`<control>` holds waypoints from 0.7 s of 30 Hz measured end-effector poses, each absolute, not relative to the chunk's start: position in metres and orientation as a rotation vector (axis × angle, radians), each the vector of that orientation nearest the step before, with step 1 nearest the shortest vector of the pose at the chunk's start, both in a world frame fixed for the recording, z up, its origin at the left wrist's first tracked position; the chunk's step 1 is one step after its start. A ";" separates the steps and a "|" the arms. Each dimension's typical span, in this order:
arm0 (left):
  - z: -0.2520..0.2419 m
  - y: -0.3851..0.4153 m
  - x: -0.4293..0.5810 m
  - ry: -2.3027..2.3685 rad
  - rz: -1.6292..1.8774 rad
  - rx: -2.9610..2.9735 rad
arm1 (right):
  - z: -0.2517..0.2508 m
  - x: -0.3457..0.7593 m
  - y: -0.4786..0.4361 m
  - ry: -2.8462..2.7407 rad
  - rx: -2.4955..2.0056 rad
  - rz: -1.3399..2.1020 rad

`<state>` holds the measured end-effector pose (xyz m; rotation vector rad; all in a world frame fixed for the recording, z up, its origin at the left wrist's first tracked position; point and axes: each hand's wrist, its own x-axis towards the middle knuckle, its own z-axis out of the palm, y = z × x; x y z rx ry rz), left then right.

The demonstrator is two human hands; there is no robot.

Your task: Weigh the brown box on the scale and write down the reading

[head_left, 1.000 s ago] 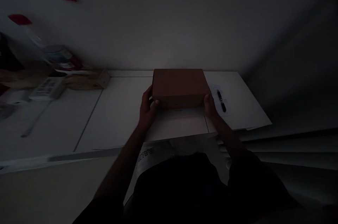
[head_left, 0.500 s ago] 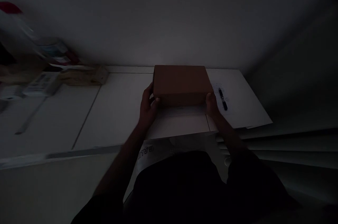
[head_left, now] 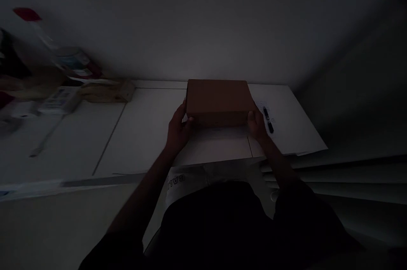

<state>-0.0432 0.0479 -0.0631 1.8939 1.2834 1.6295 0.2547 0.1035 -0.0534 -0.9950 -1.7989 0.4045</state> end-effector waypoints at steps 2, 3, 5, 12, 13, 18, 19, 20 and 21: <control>-0.061 0.046 -0.044 1.306 1.655 1.902 | -0.050 0.252 0.103 -1.809 -0.965 0.446; -0.059 0.045 -0.045 1.327 1.659 1.913 | -0.049 0.249 0.103 -1.816 -0.942 0.472; -0.055 0.043 -0.049 1.367 1.642 1.934 | -0.046 0.244 0.104 -1.823 -0.892 0.516; -0.042 0.026 -0.074 1.476 1.665 1.901 | -0.025 0.216 0.104 -1.889 -0.773 0.613; -0.040 0.023 -0.078 1.501 1.665 1.890 | -0.022 0.210 0.104 -1.905 -0.755 0.627; -0.032 0.006 -0.100 1.620 1.711 1.855 | -0.011 0.180 0.109 -1.957 -0.637 0.696; -0.030 0.003 -0.105 1.648 1.730 1.846 | -0.010 0.173 0.111 -1.963 -0.609 0.712; -0.029 0.000 -0.110 1.675 1.750 1.833 | -0.010 0.165 0.112 -1.968 -0.582 0.730; -0.028 -0.003 -0.114 1.703 1.764 1.813 | -0.010 0.158 0.113 -1.972 -0.558 0.748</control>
